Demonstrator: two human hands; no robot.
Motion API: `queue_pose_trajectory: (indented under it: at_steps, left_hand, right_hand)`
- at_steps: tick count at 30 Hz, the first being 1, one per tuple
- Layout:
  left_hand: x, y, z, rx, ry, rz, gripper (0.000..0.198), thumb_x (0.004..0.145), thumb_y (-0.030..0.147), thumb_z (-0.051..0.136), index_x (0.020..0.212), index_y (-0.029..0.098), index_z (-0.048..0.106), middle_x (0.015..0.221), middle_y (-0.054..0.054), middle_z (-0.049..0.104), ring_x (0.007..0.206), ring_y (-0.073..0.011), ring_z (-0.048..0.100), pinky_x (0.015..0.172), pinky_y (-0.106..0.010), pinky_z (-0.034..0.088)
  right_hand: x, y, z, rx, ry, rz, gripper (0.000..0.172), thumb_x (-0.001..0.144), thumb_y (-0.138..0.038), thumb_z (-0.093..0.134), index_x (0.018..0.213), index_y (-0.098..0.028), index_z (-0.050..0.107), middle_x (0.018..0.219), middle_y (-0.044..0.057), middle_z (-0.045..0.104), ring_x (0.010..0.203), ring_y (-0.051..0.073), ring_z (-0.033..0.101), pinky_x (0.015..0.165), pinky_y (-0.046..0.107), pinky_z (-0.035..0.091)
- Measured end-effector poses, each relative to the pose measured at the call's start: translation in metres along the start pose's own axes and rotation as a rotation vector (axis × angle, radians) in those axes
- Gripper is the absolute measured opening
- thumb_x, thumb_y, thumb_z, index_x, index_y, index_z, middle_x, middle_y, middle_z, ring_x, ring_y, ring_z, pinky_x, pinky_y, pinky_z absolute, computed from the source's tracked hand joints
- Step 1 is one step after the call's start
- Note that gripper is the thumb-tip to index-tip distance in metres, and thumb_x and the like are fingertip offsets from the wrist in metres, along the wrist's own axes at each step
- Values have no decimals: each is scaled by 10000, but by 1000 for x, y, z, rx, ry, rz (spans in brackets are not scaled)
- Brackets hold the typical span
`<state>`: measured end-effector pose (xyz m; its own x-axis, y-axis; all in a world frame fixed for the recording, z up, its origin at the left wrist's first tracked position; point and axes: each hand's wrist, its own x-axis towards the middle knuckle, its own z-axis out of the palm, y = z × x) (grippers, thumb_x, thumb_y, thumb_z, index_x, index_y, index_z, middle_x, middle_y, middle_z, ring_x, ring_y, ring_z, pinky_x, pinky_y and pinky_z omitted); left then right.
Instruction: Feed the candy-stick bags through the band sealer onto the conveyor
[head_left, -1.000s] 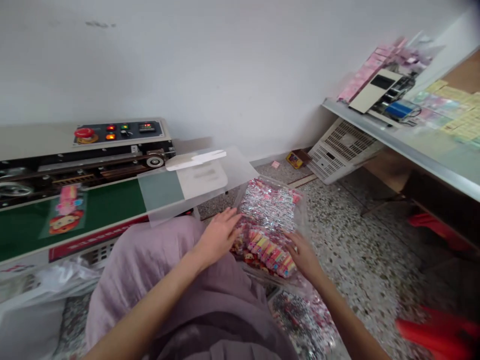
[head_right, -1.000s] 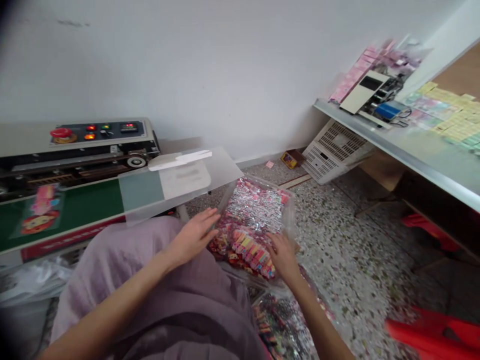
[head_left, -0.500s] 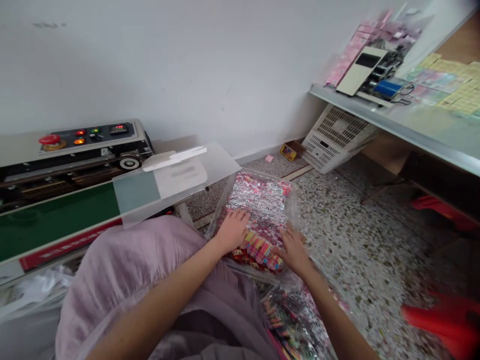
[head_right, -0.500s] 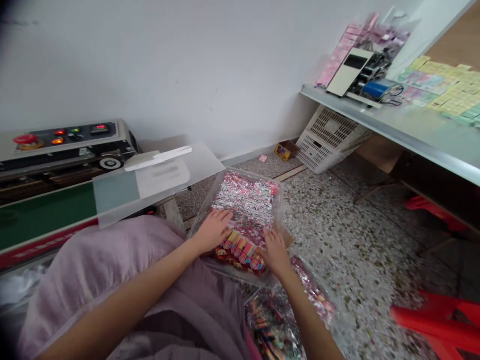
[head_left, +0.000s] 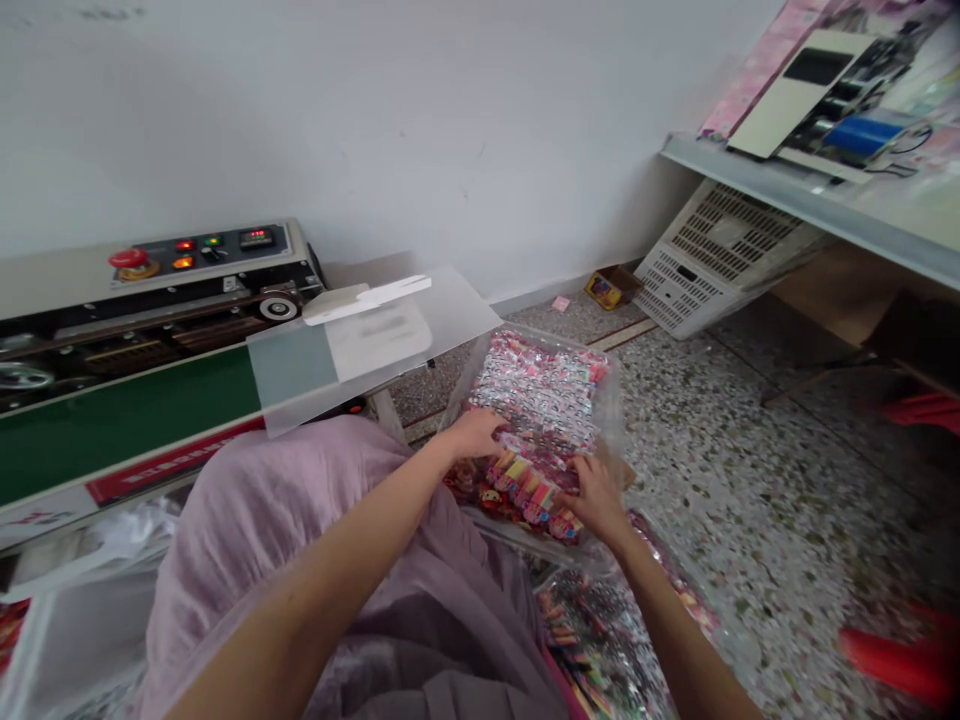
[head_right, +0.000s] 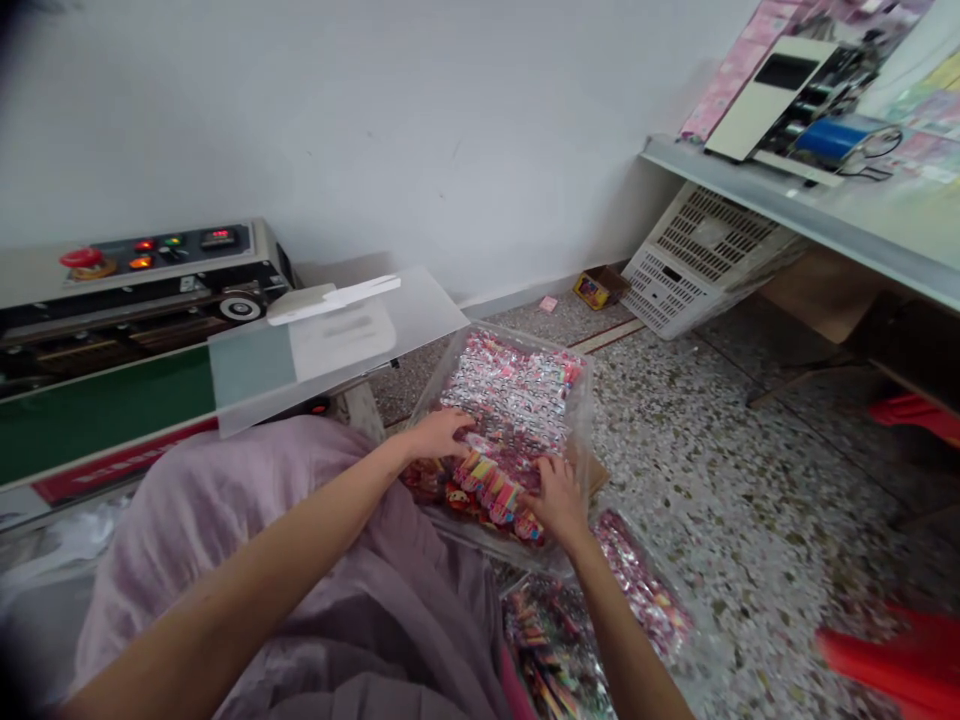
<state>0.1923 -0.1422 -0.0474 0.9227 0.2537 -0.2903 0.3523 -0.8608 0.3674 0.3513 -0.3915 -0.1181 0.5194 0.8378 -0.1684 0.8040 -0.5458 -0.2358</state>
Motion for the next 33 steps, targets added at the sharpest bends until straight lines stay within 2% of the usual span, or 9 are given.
queue_pose_trajectory:
  at_steps: [5, 9, 12, 16, 20, 24, 26, 29, 33]
  left_hand:
    - [-33, -5, -10, 41, 25, -77, 380, 838, 374, 697, 1159, 176, 652, 1209, -114, 653, 1087, -270, 636, 899, -338, 497]
    - [-72, -6, -4, 101, -16, -64, 759, 655, 365, 867, 1319, 165, 559, 1283, -139, 599, 1176, -331, 565, 940, -406, 468]
    - [-85, -3, 11, 264, 17, -14, 938, 668, 350, 864, 1465, 139, 417, 1311, -168, 567, 1187, -341, 523, 980, -448, 419]
    - [-80, 1, 26, 410, 64, 51, 627, 841, 265, 679, 1405, 74, 482, 1211, -185, 596, 1108, -326, 534, 1020, -489, 359]
    - [-77, 3, 29, 413, 52, 82, 341, 862, 204, 607, 1182, 89, 632, 1149, -178, 623, 1082, -322, 539, 1049, -506, 325]
    - [-83, 4, 32, 392, 40, 116, 295, 852, 217, 631, 1124, 105, 645, 1192, -189, 626, 1107, -323, 543, 1006, -484, 364]
    - [-83, 4, 35, 369, 21, 126, 290, 853, 215, 632, 1121, 104, 643, 1155, -181, 652, 1079, -313, 572, 934, -442, 407]
    - [-75, 3, 36, 328, -13, 128, 286, 846, 222, 653, 1097, 87, 654, 1084, -176, 692, 1020, -301, 624, 889, -411, 428]
    - [-57, 0, 32, 268, -11, 49, 287, 815, 234, 707, 1054, 79, 670, 1054, -201, 716, 993, -319, 666, 883, -420, 445]
  right_hand:
    - [3, 7, 4, 24, 15, -22, 430, 808, -332, 629, 1207, -186, 563, 1294, 123, 597, 1194, 295, 525, 976, 401, 423]
    - [2, 11, 12, 40, 32, -21, 456, 776, -378, 639, 1192, -204, 564, 1445, 138, 514, 1270, 329, 485, 1012, 445, 415]
    - [2, 13, 18, 57, 44, -12, 503, 755, -398, 641, 1212, -205, 553, 1477, 134, 498, 1283, 343, 481, 1032, 473, 410]
    - [4, 16, 22, 73, 41, -10, 561, 777, -396, 597, 1292, -187, 523, 1468, 140, 514, 1299, 349, 477, 1036, 495, 417]
    - [-2, 10, 15, 59, 59, -9, 585, 793, -377, 595, 1341, -188, 513, 1476, 148, 513, 1316, 360, 474, 1035, 527, 423]
    - [-17, -20, 0, 25, 252, -78, 614, 866, -302, 554, 1461, -210, 432, 1566, 161, 407, 1441, 378, 336, 1136, 618, 283]
    - [-23, -45, -1, 137, 290, -174, 618, 907, -284, 528, 1504, -238, 377, 1555, 142, 423, 1433, 345, 355, 1157, 590, 280]
    - [-21, -90, 14, 427, 213, -304, 637, 901, -290, 569, 1502, -257, 360, 1462, 122, 512, 1355, 291, 458, 1131, 502, 374]
    - [2, -143, 41, 656, 106, -340, 711, 798, -239, 646, 1458, -208, 381, 1373, 129, 556, 1271, 284, 517, 1075, 465, 437]
